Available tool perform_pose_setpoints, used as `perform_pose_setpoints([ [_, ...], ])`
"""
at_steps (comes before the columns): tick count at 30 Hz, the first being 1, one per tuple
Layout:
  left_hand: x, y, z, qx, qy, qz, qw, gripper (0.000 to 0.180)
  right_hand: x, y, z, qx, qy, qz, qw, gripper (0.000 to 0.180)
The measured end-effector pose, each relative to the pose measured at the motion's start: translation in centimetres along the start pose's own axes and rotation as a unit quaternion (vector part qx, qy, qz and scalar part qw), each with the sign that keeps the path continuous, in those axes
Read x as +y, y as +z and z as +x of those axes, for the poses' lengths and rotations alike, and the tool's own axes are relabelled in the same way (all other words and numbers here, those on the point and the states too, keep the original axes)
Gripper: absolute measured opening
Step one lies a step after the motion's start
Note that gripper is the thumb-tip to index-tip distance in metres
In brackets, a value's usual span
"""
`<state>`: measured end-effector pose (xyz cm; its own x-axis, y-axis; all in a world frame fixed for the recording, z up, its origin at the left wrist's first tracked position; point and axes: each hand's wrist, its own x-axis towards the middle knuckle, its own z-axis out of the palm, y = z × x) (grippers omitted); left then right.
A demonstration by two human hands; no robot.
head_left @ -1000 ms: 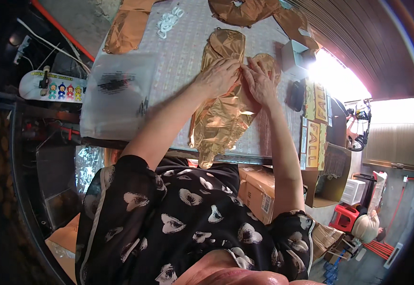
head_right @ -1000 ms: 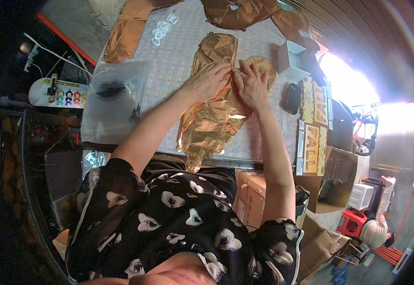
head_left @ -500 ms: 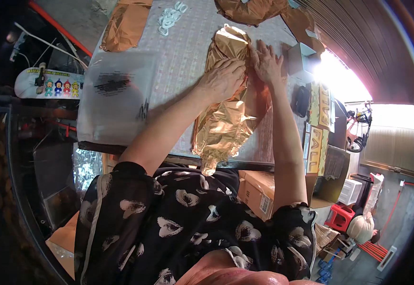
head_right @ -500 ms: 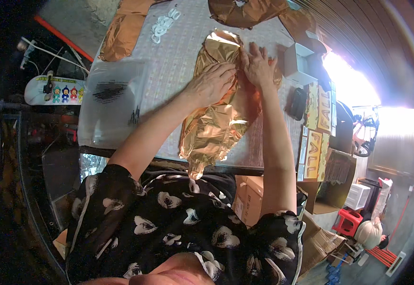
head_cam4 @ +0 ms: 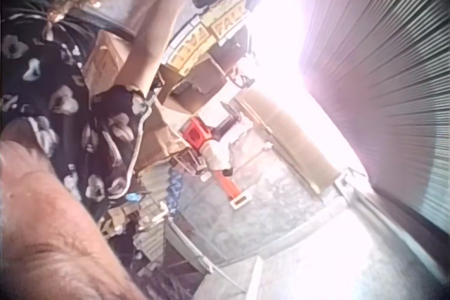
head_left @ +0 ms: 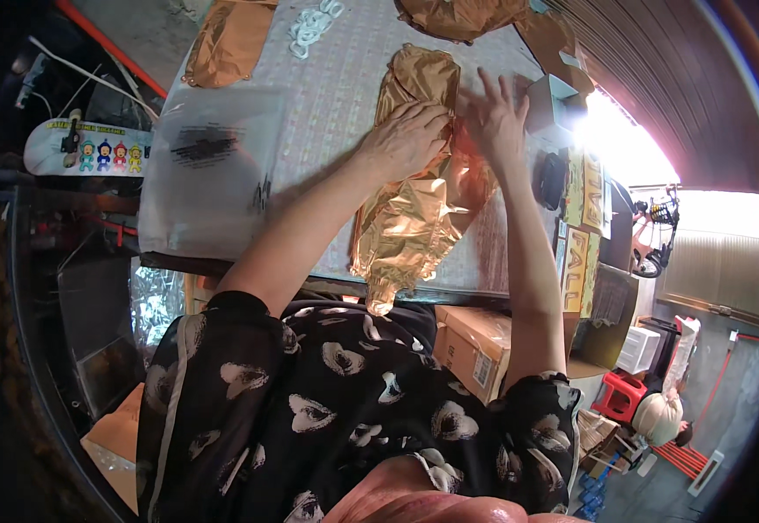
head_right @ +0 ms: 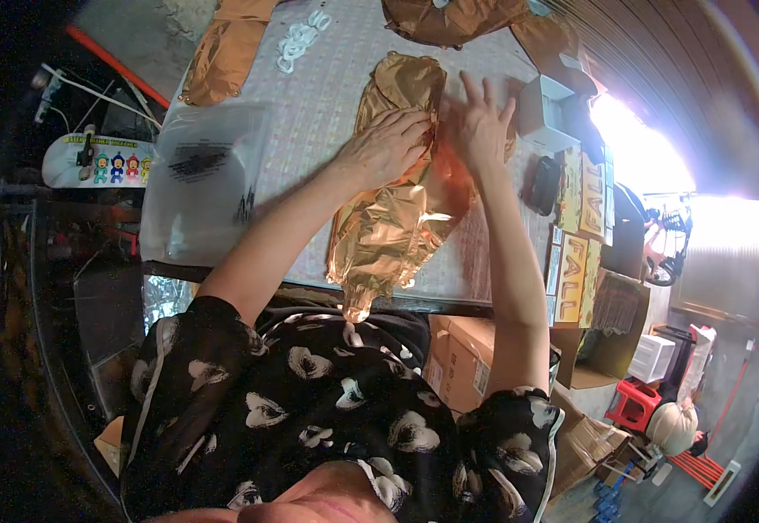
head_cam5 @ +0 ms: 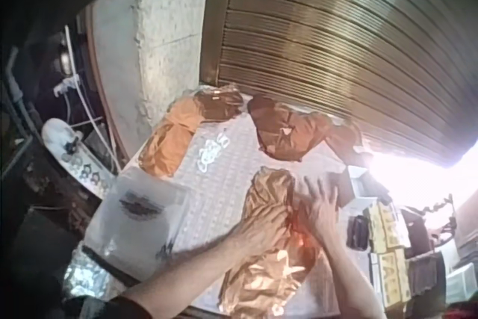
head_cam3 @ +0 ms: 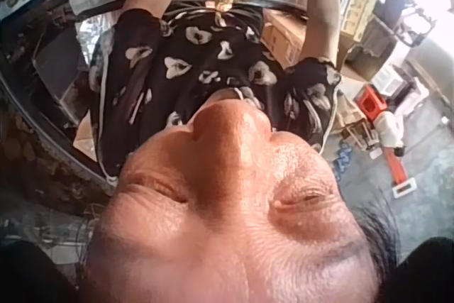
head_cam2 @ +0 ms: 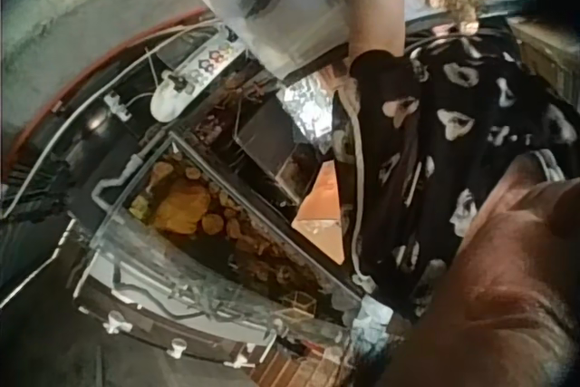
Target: Folding and organizing gold-colored foil balloons at a workbench.
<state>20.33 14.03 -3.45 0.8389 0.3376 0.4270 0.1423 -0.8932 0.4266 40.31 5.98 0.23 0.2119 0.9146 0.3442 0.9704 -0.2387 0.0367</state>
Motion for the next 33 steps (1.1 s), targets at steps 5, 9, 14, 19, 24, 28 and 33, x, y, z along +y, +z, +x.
perform_pose_setpoints([
  [5, 0.1, 0.1, 0.1, 0.026, 0.004, -0.01, 1.0, 0.047, -2.2, -2.0, -5.2, 0.018, -0.066, -0.038, 0.997, 0.038],
  [9, 0.2, 0.0, 0.2, 0.022, 0.003, -0.005, 1.0, 0.048, -3.2, -1.7, -6.2, 0.049, -0.058, 0.001, 0.997, 0.037],
  [14, 0.0, 0.2, 0.2, 0.023, 0.014, 0.02, 0.999, 0.047, -4.3, -1.9, -5.7, 0.064, -0.051, 0.001, 0.997, 0.038],
  [19, 0.2, 0.0, 0.2, 0.007, 0.007, 0.005, 1.0, 0.048, -4.1, -1.8, -6.4, 0.04, -0.065, -0.064, 0.995, 0.039],
  [24, 0.0, 0.2, 0.0, 0.021, 0.02, 0.014, 0.999, 0.049, -4.5, -2.4, -6.7, 0.051, -0.075, -0.061, 0.994, 0.037],
  [28, 0.2, 0.0, 0.1, 0.009, 0.009, 0.01, 1.0, 0.048, -4.7, -2.6, -6.7, 0.043, -0.073, -0.079, 0.993, 0.036],
  [33, 0.2, 0.0, 0.2, 0.0, 0.01, 0.014, 1.0, 0.047, -4.6, -2.2, -6.9, 0.043, -0.065, -0.063, 0.995, 0.037],
])
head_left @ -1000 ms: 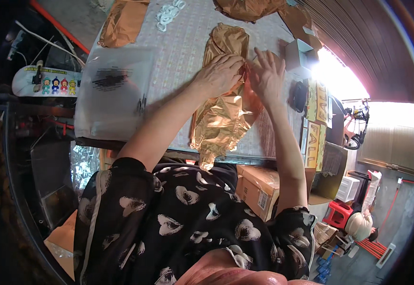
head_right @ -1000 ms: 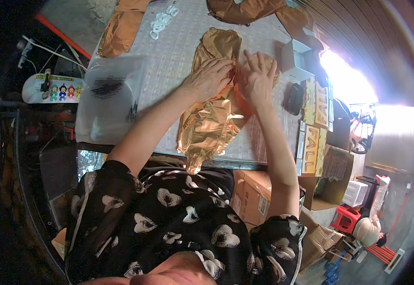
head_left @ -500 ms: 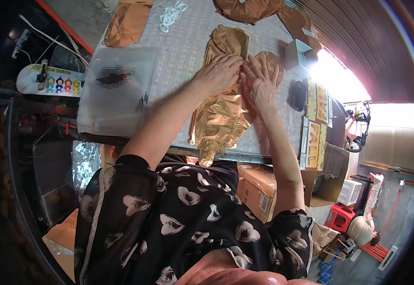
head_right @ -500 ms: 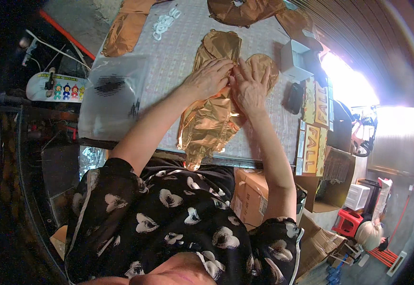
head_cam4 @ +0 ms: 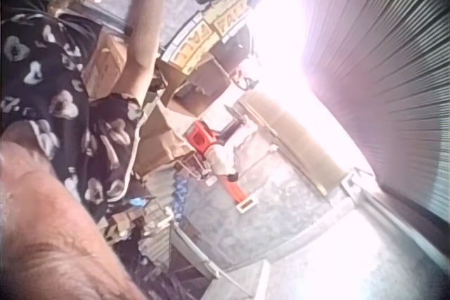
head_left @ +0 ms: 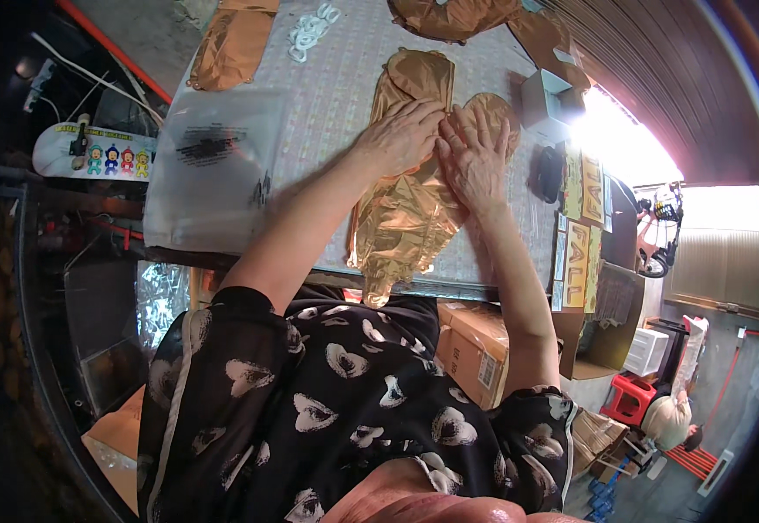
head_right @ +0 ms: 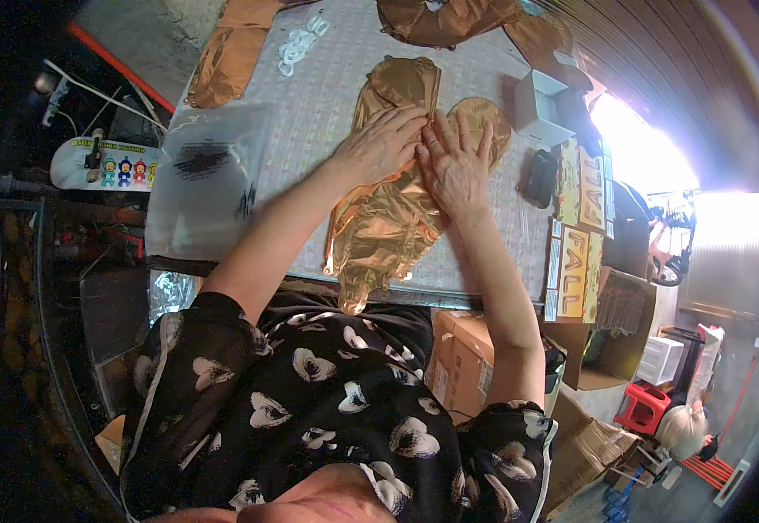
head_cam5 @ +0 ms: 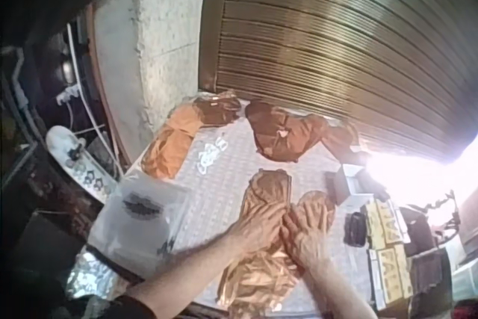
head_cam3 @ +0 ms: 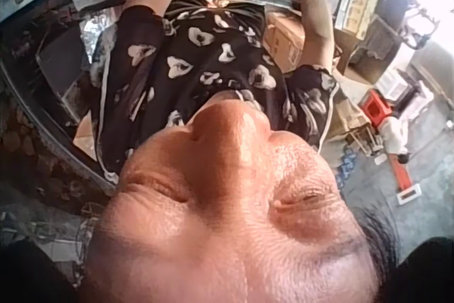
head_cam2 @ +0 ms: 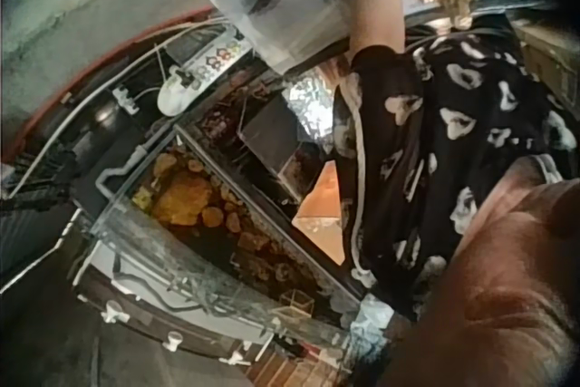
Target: Folding and organizing gold-colored foil balloons at a workbench.
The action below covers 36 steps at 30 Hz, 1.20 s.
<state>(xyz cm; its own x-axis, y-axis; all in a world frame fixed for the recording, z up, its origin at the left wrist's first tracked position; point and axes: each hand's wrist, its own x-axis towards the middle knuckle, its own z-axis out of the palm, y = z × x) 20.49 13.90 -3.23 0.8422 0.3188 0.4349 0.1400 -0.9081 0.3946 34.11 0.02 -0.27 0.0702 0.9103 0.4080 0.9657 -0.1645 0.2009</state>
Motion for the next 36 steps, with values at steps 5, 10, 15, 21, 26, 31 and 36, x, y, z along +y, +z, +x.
perform_pose_setpoints([
  [5, -0.2, 0.1, -0.2, 0.024, 0.017, 0.013, 0.999, 0.046, -0.1, 0.2, -0.1, 0.007, 0.003, 0.015, 1.0, 0.037],
  [10, -0.1, 0.3, -0.3, 0.004, -0.008, 0.007, 1.0, 0.048, 0.0, 0.1, -0.4, -0.019, 0.044, 0.074, 0.996, 0.039],
  [15, -0.4, 0.6, -0.3, 0.0, -0.015, 0.0, 1.0, 0.048, 0.0, 0.6, -0.2, 0.021, 0.058, 0.037, 0.997, 0.041],
  [21, -0.4, 0.5, -0.2, -0.011, -0.009, 0.004, 1.0, 0.048, -0.2, 0.8, -0.5, -0.01, 0.046, 0.016, 0.999, 0.041],
  [26, -0.4, 0.7, -0.2, 0.01, -0.012, 0.003, 1.0, 0.047, -0.1, 0.9, -0.5, -0.017, 0.039, 0.007, 0.999, 0.04],
  [31, -0.5, 0.8, -0.2, 0.021, 0.008, 0.018, 1.0, 0.045, 0.1, 1.7, -0.6, -0.016, 0.042, 0.029, 0.999, 0.039],
  [36, -0.4, 1.0, -0.3, 0.008, -0.012, 0.006, 1.0, 0.047, 1.7, 2.2, 0.9, -0.042, 0.057, 0.077, 0.995, 0.038],
])
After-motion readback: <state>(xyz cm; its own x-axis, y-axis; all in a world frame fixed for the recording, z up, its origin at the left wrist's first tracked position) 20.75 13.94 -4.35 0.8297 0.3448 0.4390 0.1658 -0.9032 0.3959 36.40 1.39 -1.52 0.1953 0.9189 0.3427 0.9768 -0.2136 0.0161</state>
